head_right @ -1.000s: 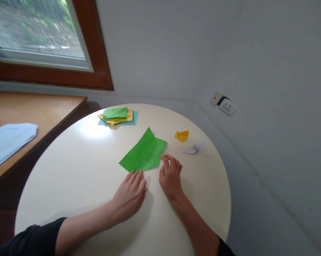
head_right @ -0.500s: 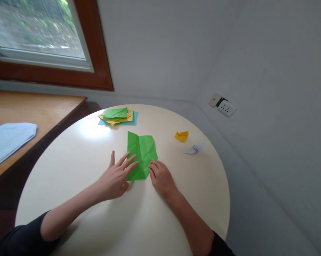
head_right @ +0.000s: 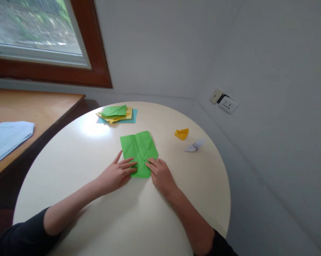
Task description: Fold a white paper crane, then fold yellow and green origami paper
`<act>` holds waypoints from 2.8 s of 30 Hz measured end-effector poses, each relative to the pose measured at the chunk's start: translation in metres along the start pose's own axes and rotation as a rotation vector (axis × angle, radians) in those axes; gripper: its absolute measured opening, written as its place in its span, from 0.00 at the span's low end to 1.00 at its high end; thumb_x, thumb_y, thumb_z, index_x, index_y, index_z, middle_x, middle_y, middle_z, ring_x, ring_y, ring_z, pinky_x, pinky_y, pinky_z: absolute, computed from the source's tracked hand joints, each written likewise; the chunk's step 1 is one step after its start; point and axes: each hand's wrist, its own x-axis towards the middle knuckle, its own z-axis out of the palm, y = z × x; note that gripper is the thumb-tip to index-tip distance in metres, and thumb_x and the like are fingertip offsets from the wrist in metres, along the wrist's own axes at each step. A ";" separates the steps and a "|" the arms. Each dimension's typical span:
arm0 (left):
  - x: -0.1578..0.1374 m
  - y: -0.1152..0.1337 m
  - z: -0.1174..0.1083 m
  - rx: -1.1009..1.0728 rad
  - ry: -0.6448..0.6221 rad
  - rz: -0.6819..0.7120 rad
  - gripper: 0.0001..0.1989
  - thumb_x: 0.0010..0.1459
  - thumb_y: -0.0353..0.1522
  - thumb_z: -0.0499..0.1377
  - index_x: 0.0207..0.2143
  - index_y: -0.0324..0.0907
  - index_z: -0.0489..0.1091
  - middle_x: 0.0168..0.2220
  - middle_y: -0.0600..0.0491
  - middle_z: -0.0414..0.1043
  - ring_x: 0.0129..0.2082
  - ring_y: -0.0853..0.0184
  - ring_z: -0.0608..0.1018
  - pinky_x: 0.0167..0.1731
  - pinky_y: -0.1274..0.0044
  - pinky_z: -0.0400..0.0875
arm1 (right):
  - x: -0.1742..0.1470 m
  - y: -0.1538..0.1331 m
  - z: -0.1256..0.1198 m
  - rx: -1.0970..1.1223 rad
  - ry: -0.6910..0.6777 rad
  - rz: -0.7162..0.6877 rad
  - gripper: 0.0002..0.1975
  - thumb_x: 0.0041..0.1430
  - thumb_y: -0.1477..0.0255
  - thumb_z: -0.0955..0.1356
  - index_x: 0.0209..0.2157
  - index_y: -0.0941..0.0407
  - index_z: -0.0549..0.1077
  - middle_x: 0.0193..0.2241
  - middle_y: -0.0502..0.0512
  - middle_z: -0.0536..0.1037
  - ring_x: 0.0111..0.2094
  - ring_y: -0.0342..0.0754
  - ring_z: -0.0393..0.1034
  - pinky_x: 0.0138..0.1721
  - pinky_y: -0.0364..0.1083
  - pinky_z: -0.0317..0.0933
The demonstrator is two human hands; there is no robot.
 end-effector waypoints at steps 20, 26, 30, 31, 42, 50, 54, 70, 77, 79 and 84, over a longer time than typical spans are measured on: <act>0.022 0.007 0.020 -0.212 0.131 -0.392 0.10 0.55 0.34 0.55 0.24 0.41 0.69 0.33 0.50 0.67 0.35 0.63 0.68 0.38 0.69 0.62 | 0.005 -0.014 -0.017 0.228 0.037 0.144 0.04 0.53 0.77 0.66 0.27 0.55 0.69 0.31 0.52 0.76 0.36 0.47 0.70 0.40 0.47 0.58; 0.024 0.012 0.018 -0.134 0.074 -0.440 0.11 0.56 0.36 0.54 0.24 0.40 0.68 0.36 0.48 0.65 0.39 0.59 0.66 0.40 0.66 0.61 | 0.004 -0.013 -0.009 0.189 0.031 0.179 0.06 0.52 0.77 0.68 0.24 0.56 0.68 0.31 0.52 0.74 0.35 0.47 0.69 0.38 0.47 0.57; 0.026 0.013 0.018 -0.110 0.059 -0.454 0.11 0.55 0.36 0.54 0.25 0.40 0.68 0.37 0.47 0.64 0.39 0.58 0.66 0.40 0.65 0.61 | 0.004 -0.013 -0.006 0.201 0.040 0.189 0.07 0.51 0.78 0.68 0.23 0.56 0.67 0.31 0.52 0.73 0.35 0.46 0.69 0.38 0.47 0.57; 0.026 0.013 0.018 -0.104 0.056 -0.458 0.11 0.55 0.36 0.54 0.25 0.40 0.67 0.37 0.47 0.64 0.39 0.58 0.66 0.40 0.65 0.61 | 0.004 -0.013 -0.005 0.205 0.043 0.191 0.07 0.51 0.78 0.68 0.23 0.56 0.67 0.31 0.52 0.73 0.35 0.46 0.68 0.38 0.47 0.57; 0.027 0.015 0.018 -0.056 0.054 -0.447 0.10 0.56 0.36 0.53 0.26 0.40 0.66 0.37 0.47 0.63 0.39 0.57 0.66 0.40 0.65 0.61 | 0.005 -0.012 -0.002 0.229 0.069 0.215 0.08 0.49 0.79 0.68 0.21 0.55 0.66 0.29 0.52 0.71 0.33 0.47 0.66 0.37 0.47 0.60; 0.027 0.015 0.018 -0.034 0.057 -0.440 0.08 0.55 0.35 0.53 0.27 0.40 0.66 0.37 0.47 0.63 0.39 0.57 0.66 0.40 0.65 0.61 | 0.006 -0.012 -0.001 0.231 0.079 0.220 0.09 0.48 0.80 0.69 0.21 0.55 0.66 0.28 0.51 0.70 0.33 0.46 0.65 0.37 0.47 0.60; 0.027 0.015 0.019 -0.014 0.050 -0.439 0.08 0.56 0.35 0.54 0.28 0.40 0.66 0.37 0.46 0.63 0.39 0.57 0.66 0.40 0.66 0.61 | 0.006 -0.012 -0.002 0.230 0.071 0.216 0.09 0.48 0.80 0.69 0.21 0.55 0.66 0.28 0.51 0.70 0.33 0.46 0.65 0.37 0.46 0.60; 0.027 0.019 0.014 0.034 0.021 -0.451 0.06 0.57 0.34 0.52 0.35 0.41 0.61 0.36 0.48 0.64 0.37 0.58 0.65 0.38 0.67 0.60 | 0.008 -0.012 -0.004 0.260 0.061 0.218 0.09 0.49 0.80 0.68 0.21 0.55 0.65 0.27 0.52 0.69 0.33 0.47 0.64 0.36 0.47 0.61; 0.025 0.017 0.012 0.022 0.003 -0.454 0.05 0.57 0.31 0.51 0.37 0.41 0.62 0.37 0.48 0.64 0.38 0.58 0.65 0.39 0.67 0.60 | 0.008 -0.013 -0.004 0.250 0.056 0.231 0.10 0.48 0.81 0.68 0.20 0.55 0.65 0.27 0.51 0.69 0.33 0.47 0.64 0.36 0.46 0.61; 0.023 0.014 0.013 0.037 0.009 -0.454 0.05 0.58 0.31 0.51 0.37 0.40 0.62 0.37 0.47 0.64 0.39 0.58 0.65 0.39 0.67 0.60 | 0.008 -0.013 -0.004 0.245 0.053 0.230 0.09 0.48 0.80 0.68 0.20 0.55 0.65 0.27 0.52 0.69 0.33 0.47 0.65 0.36 0.46 0.61; 0.020 0.004 0.013 0.111 0.062 -0.453 0.06 0.58 0.31 0.51 0.38 0.41 0.63 0.37 0.47 0.64 0.38 0.58 0.66 0.40 0.66 0.61 | 0.008 -0.011 -0.003 0.223 0.059 0.210 0.09 0.47 0.80 0.68 0.21 0.55 0.65 0.27 0.51 0.69 0.32 0.47 0.65 0.36 0.46 0.60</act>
